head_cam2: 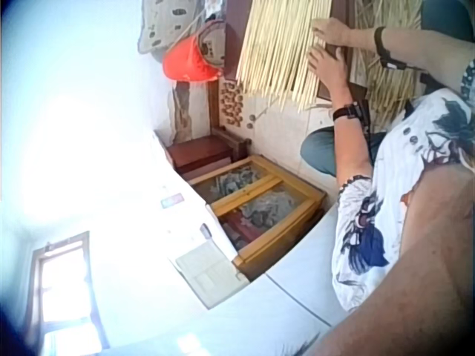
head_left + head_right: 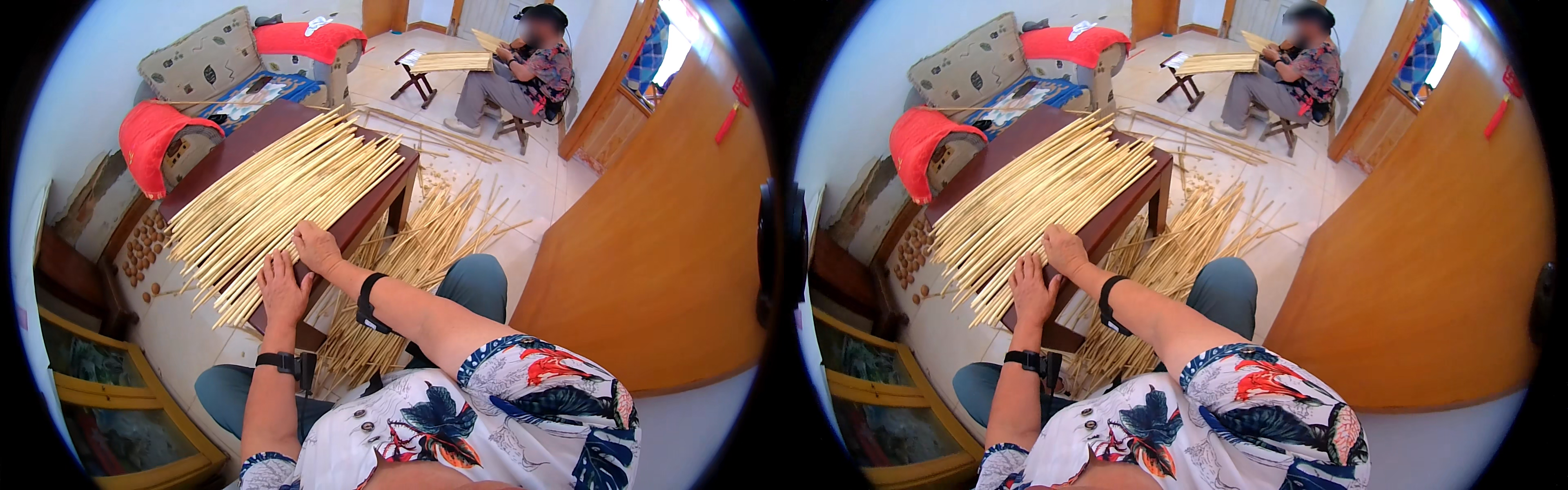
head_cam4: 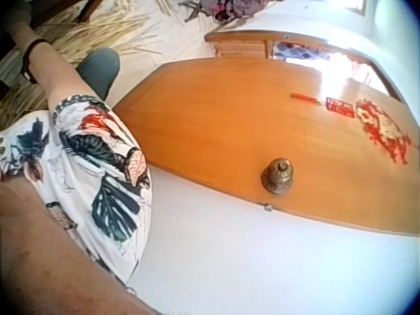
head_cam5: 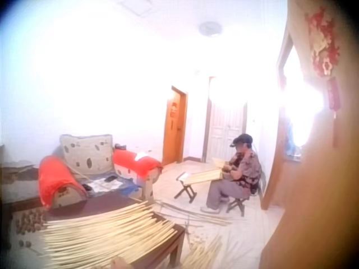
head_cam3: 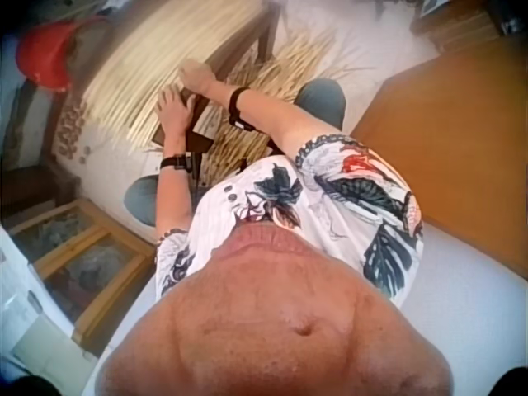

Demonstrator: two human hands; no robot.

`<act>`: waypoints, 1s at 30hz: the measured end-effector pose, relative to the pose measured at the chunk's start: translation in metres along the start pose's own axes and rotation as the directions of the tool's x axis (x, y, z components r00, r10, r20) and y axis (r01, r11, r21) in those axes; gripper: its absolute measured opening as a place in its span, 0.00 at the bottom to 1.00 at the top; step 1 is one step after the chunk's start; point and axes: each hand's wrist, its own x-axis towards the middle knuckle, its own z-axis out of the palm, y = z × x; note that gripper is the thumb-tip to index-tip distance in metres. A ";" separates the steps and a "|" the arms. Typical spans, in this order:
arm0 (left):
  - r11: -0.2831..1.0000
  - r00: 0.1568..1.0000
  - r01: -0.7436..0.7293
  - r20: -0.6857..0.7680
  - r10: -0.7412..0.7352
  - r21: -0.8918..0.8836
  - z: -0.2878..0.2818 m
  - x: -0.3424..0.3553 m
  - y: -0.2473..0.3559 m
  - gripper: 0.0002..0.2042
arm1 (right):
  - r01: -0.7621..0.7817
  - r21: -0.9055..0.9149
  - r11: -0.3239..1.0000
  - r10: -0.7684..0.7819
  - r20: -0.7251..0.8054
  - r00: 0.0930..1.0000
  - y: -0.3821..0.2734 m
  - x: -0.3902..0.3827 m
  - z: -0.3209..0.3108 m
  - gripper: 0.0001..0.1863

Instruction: The person weaves thin wooden slats together using a thin cord, threading the cord through the slats and securing them by hand, occasionally using scissors to cut the cord.

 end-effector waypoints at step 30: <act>1.000 1.000 0.013 -0.014 -0.013 0.002 0.001 -0.001 0.000 0.31 | -0.012 -0.011 1.000 0.012 -0.044 0.999 0.000 0.000 0.002 0.06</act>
